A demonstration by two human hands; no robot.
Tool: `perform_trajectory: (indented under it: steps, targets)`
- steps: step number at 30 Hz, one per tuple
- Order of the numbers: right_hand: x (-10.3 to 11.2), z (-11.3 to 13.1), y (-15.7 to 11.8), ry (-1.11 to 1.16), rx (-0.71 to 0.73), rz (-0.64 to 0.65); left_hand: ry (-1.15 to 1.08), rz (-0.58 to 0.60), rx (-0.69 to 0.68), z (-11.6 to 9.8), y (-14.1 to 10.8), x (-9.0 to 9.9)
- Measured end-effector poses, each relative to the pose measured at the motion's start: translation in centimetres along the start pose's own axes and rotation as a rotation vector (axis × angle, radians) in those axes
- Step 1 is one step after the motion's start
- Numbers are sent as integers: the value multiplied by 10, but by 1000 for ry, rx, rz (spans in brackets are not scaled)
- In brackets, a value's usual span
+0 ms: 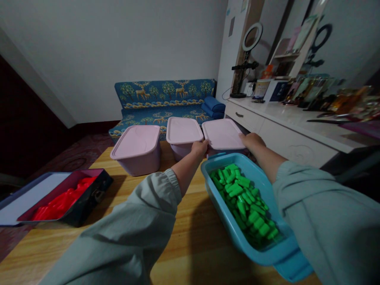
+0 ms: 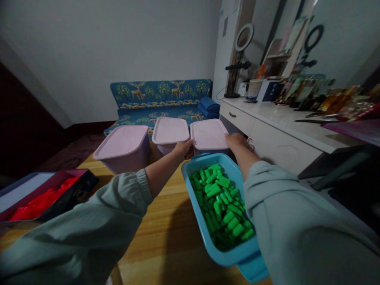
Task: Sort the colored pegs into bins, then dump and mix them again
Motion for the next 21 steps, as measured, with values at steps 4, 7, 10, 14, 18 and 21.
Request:
perform_trajectory:
  steps: [4,7,10,14,18,21]
  targets:
    - [-8,-1,11,4,18,39,35,5,-26,0,5,0]
    - [-14,-3,18,9,14,41,61,11,-40,0,12,0]
    - [-16,-4,20,20,5,24,88,20,-56,1,16,-1]
    - [-11,-2,14,-24,-25,5,106,33,-64,4,17,-3]
    - [-1,6,7,-139,-27,-53,93,66,-49,6,12,-2]
    - [4,12,1,-189,-19,-46,71,107,-29,6,5,2]
Point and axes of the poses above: each hand's wrist, its own y-axis towards the middle knuckle, its own x-axis out of the back of the hand, z = x × y, the point moved 3 cm from there along y, towards the middle knuckle
